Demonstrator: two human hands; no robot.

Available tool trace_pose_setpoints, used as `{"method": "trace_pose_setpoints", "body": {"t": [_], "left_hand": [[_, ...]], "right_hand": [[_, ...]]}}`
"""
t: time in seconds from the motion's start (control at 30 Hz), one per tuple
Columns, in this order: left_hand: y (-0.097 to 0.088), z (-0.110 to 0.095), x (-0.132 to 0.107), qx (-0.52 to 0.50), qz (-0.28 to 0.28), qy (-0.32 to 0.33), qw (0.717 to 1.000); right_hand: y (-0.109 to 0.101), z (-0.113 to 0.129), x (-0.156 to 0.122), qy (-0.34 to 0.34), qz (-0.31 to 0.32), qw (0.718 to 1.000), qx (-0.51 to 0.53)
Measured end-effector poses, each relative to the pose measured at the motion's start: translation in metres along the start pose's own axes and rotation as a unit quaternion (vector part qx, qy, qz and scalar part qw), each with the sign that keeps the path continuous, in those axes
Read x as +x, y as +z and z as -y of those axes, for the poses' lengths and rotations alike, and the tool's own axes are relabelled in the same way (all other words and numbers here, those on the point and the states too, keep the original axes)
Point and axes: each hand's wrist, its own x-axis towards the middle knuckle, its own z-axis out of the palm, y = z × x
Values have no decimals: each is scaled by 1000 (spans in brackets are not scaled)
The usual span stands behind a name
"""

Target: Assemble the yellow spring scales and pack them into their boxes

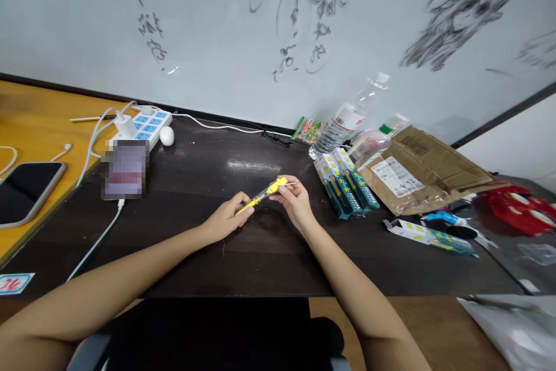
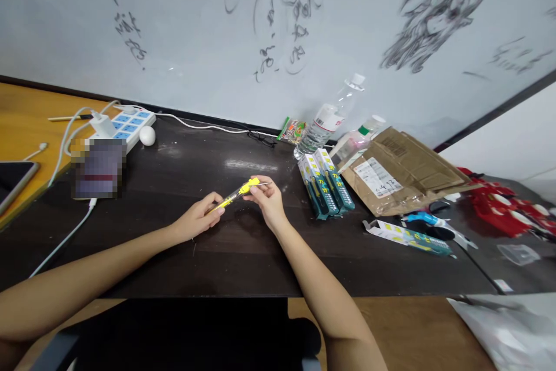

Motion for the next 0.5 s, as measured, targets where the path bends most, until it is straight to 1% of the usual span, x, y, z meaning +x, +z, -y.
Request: {"method": "trace_pose_setpoints", "body": {"t": [0.17, 0.3, 0.4, 0.5], "left_hand": [[-1, 2, 0, 78, -5, 31, 996], [1, 5, -1, 108, -4, 36, 993], [1, 4, -1, 111, -14, 34, 993], [0, -2, 0, 118, -38, 40, 991]], "right_hand": [[-2, -2, 0, 9, -1, 1000, -2], [0, -2, -2, 13, 16, 1000, 13], [1, 0, -2, -2, 19, 1000, -12], [-1, 4, -1, -21, 8, 999, -49]]}}
